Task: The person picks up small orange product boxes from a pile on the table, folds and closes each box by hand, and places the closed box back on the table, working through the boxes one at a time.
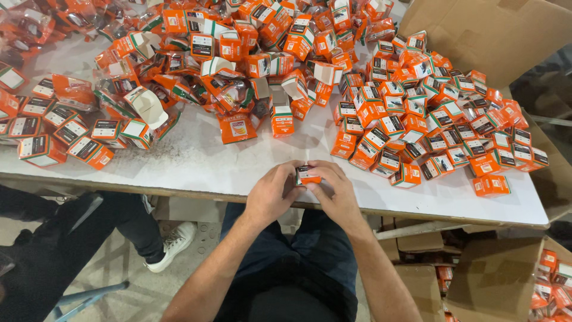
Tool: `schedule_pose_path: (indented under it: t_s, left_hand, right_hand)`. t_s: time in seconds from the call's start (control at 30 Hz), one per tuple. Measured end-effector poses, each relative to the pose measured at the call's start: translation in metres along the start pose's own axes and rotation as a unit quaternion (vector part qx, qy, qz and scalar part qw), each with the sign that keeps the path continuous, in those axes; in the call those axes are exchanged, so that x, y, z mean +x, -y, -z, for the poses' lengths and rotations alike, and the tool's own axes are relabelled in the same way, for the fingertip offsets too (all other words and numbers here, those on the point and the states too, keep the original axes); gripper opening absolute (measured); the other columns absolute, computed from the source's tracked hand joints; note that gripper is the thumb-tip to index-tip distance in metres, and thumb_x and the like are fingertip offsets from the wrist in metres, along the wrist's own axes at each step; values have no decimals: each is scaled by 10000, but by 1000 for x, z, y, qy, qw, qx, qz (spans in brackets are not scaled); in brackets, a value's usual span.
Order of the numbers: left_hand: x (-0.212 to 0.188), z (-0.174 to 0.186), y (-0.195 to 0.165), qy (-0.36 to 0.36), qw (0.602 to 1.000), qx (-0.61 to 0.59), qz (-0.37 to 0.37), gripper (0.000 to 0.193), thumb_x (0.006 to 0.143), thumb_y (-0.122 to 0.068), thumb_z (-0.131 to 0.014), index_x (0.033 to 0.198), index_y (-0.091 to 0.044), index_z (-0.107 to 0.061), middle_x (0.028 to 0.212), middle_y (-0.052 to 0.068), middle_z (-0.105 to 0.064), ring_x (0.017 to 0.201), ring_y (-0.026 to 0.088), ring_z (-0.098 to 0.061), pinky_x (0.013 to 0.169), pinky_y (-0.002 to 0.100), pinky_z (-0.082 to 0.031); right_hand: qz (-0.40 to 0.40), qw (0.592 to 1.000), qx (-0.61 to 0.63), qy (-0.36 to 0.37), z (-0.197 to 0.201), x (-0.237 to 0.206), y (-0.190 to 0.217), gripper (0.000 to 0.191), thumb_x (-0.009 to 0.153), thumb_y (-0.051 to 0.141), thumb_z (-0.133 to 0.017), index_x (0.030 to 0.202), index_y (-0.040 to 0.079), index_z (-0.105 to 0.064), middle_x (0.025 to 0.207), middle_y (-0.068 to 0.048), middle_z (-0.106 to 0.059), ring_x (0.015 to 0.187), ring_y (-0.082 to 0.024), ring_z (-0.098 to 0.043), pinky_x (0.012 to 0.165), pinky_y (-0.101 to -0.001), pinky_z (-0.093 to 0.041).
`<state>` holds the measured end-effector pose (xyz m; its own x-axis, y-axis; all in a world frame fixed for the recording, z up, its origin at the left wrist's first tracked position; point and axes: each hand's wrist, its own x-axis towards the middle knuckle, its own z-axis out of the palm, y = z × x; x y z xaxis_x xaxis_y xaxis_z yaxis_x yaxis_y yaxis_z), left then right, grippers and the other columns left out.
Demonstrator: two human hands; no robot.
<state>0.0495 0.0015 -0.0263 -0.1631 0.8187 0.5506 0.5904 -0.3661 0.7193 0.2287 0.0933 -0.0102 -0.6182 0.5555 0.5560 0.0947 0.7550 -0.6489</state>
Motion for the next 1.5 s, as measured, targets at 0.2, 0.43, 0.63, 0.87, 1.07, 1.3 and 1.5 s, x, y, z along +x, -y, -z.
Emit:
schedule_pose_path:
  t_s: [0.2,0.43,0.63,0.87,1.07,1.3,1.5]
  left_hand:
    - [3,6,-9,-18,997,39,-69,409,768,-72,-806,1129,-57,-614,1286,131,-653,1120,351,-657,867,413,-569]
    - [7,13,-14,-15,982,88,-169,249,781,-9,-740,993,-38,-611,1311,153,-618,1238,390,-611,989,454,-536]
    - [2,14,-15,-10,993,14,-121,269,832,-17,-743,1071,-42,-620,1287,172,-610,1180,381,-621,951,437,-534]
    - [5,37,4,-125,989,45,-62,304,884,-23,-717,1173,-48,-628,1249,136,-628,1171,360,-634,986,439,-537]
    - [50,94,50,-93,914,392,-39,332,720,-140,-769,1037,-69,-697,1117,110,-666,1094,359,-636,844,481,-529]
    - [5,47,33,-120,991,32,56,116,896,-26,-742,1002,-50,-700,859,100,-730,734,221,-706,660,332,-562]
    - [-13,-13,-5,-110,970,-204,78,146,884,68,-716,972,-21,-641,856,96,-666,735,161,-610,642,283,-505]
  right_hand:
    - [-6,999,32,22,3,0,0,225,903,18,-736,1124,45,-708,1318,-138,-667,1203,-314,-655,1016,-393,-530]
    - [51,993,-86,54,6,2,10,275,830,23,-768,1098,20,-709,1390,-158,-621,1192,-374,-590,983,-436,-503]
    - [33,992,-120,11,-1,-12,4,288,835,11,-755,1114,38,-692,1358,-161,-626,1153,-366,-619,975,-420,-522]
    - [-20,919,-244,-309,67,-52,-2,217,940,23,-768,1136,32,-676,1316,-149,-666,1196,-323,-664,1032,-411,-537]
    - [-72,912,-314,-255,124,-25,-15,297,973,-13,-707,1269,-6,-678,1396,-259,-600,1096,-363,-655,954,-430,-522]
    - [-91,984,-54,-144,16,-9,26,410,1011,160,-623,1392,19,-567,1335,-169,-662,1155,-258,-683,1000,-364,-515]
    - [-274,877,382,-101,-57,15,21,494,993,238,-576,1454,68,-527,1282,-81,-681,1164,-151,-656,948,-310,-525]
